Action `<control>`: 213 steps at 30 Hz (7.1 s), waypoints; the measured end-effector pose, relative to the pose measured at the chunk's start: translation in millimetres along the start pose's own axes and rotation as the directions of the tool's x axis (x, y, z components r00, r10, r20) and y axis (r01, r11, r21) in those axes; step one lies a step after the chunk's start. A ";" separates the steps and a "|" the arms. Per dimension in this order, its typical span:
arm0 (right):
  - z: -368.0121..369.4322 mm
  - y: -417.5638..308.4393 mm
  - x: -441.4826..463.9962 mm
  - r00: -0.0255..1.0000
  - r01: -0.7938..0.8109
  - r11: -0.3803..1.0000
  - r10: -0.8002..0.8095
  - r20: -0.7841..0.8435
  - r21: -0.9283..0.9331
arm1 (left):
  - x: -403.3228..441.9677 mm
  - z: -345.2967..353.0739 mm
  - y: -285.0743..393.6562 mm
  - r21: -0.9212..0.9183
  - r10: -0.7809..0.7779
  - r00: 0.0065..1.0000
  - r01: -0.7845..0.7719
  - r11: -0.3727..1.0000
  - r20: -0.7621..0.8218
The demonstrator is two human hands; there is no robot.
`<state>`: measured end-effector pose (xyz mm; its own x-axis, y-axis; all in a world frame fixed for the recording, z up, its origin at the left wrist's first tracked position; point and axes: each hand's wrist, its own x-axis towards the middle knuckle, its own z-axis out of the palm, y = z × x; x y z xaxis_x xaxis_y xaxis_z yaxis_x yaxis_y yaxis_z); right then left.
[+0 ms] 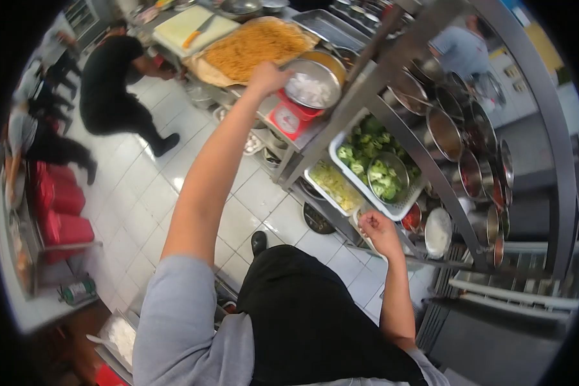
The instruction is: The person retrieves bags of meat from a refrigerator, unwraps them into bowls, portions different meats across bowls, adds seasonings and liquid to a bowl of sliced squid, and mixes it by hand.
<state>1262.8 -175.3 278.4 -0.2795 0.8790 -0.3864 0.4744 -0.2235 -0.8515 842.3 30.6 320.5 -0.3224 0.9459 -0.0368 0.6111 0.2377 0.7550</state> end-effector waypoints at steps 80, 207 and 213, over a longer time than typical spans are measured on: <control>-228.7 321.5 -338.5 0.581 -0.174 0.970 0.240 -0.778 0.169 | -189.9 226.7 463.9 -0.026 0.355 0.157 -0.887 0.461 0.921; -166.5 188.4 -279.8 0.766 -0.082 0.996 0.079 -0.637 0.024 | -282.5 174.6 421.6 -0.480 0.563 0.379 -0.296 0.826 0.735; -143.7 138.8 -233.7 0.796 -0.083 0.996 0.074 -0.601 0.014 | -369.7 237.9 304.1 -0.512 0.563 -0.004 -0.423 0.748 0.826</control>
<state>1514.0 -351.1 301.4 0.3140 0.9362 -0.1579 0.4846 -0.3010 -0.8213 1319.3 -194.3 408.0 0.9429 0.3124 -0.1159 0.2237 -0.3356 0.9151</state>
